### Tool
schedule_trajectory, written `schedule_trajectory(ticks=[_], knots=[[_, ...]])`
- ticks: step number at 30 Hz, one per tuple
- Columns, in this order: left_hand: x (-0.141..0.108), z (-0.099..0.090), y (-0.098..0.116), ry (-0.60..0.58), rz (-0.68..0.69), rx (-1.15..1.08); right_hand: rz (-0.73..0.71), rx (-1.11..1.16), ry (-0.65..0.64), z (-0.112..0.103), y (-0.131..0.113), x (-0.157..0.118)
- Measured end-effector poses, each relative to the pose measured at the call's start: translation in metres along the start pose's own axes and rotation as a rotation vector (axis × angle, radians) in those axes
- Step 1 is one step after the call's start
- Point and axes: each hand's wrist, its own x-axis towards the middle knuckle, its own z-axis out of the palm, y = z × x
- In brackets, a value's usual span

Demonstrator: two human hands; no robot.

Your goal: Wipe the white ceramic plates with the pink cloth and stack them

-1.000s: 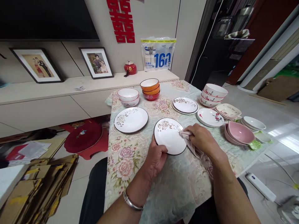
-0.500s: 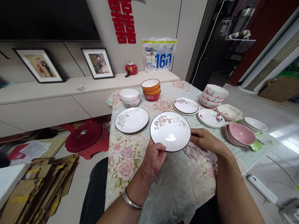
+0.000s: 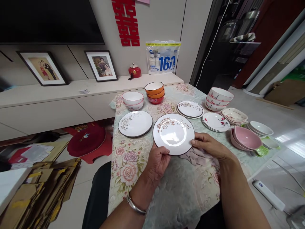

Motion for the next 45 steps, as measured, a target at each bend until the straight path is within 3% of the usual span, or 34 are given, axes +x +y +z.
schedule_trajectory(ticks=[8,13,19,24,33,45], knots=[[0.006,0.001,0.0,-0.011,0.053,-0.026,0.061,0.272,0.079,0.021,0.009,0.012],[0.012,-0.001,-0.001,-0.019,0.107,-0.05,0.093,0.369,0.029,0.043,0.011,0.018],[0.012,0.003,-0.002,-0.037,0.097,0.012,0.094,0.557,0.239,0.055,0.011,0.025],[0.009,0.008,-0.004,-0.13,-0.006,0.061,0.095,0.599,0.414,0.046,0.012,0.028],[0.016,-0.004,-0.015,-0.064,-0.157,0.225,0.035,0.685,0.686,0.017,0.011,0.036],[0.017,-0.003,-0.016,-0.08,-0.148,0.273,0.107,0.739,0.801,-0.024,0.006,0.057]])
